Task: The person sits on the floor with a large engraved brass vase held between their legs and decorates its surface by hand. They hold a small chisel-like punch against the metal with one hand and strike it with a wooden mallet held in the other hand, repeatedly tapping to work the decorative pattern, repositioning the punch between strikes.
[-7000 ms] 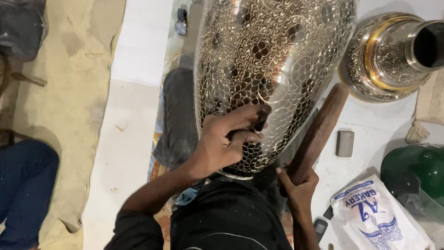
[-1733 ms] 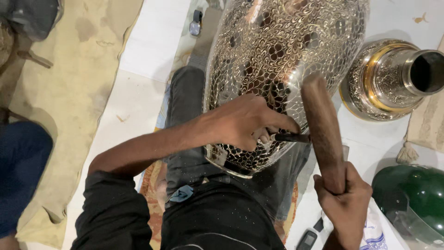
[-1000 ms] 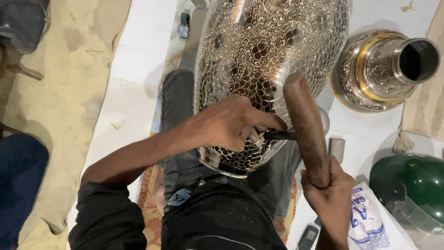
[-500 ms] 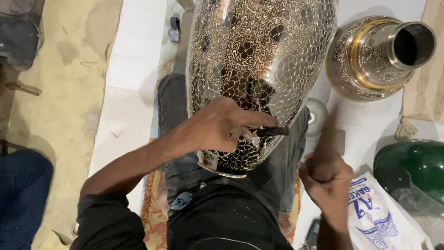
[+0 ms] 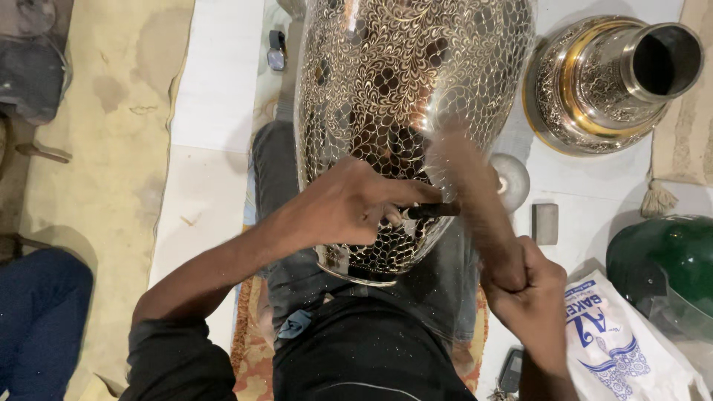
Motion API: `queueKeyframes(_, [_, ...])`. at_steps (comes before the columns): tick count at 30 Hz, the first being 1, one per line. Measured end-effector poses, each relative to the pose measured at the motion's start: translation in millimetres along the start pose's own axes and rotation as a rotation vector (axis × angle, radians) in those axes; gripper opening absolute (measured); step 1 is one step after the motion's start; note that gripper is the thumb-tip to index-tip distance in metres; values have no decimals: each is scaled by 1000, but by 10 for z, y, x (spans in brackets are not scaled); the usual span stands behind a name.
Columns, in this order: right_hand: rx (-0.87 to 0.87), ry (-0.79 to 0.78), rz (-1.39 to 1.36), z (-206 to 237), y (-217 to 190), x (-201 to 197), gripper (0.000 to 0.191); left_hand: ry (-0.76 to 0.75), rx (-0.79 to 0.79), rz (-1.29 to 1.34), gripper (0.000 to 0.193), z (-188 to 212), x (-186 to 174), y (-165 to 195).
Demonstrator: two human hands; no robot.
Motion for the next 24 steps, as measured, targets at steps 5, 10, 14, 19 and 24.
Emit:
queueKeyframes(5, [129,122,-385,-57,-55,-132,18,-15,-66,44,72,55,11,30])
queueKeyframes(10, [27,31,13,-82,-147,-208,23,-23,-21,-13,72,3,3,82])
queueKeyframes(14, [-32,0,-98,-36,-16,-74,26,-77,-114,12,72,42,-20,61])
queueKeyframes(19, [-177,130,-347,18,102,-107,26,-76,-71,-14,77,89,-67,105])
queueKeyframes(24, [21,92,-25,88,92,-131,20,-267,-284,-126,76,80,13,80])
Point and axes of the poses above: each hand's wrist, its own z-axis away from the middle knuckle, its own x-axis out of the palm, y = z × x, the point moved 4 cm from there along -z, towards the middle knuckle, and after that the axes turned 6 degrees about y, right-handed, at the moved point
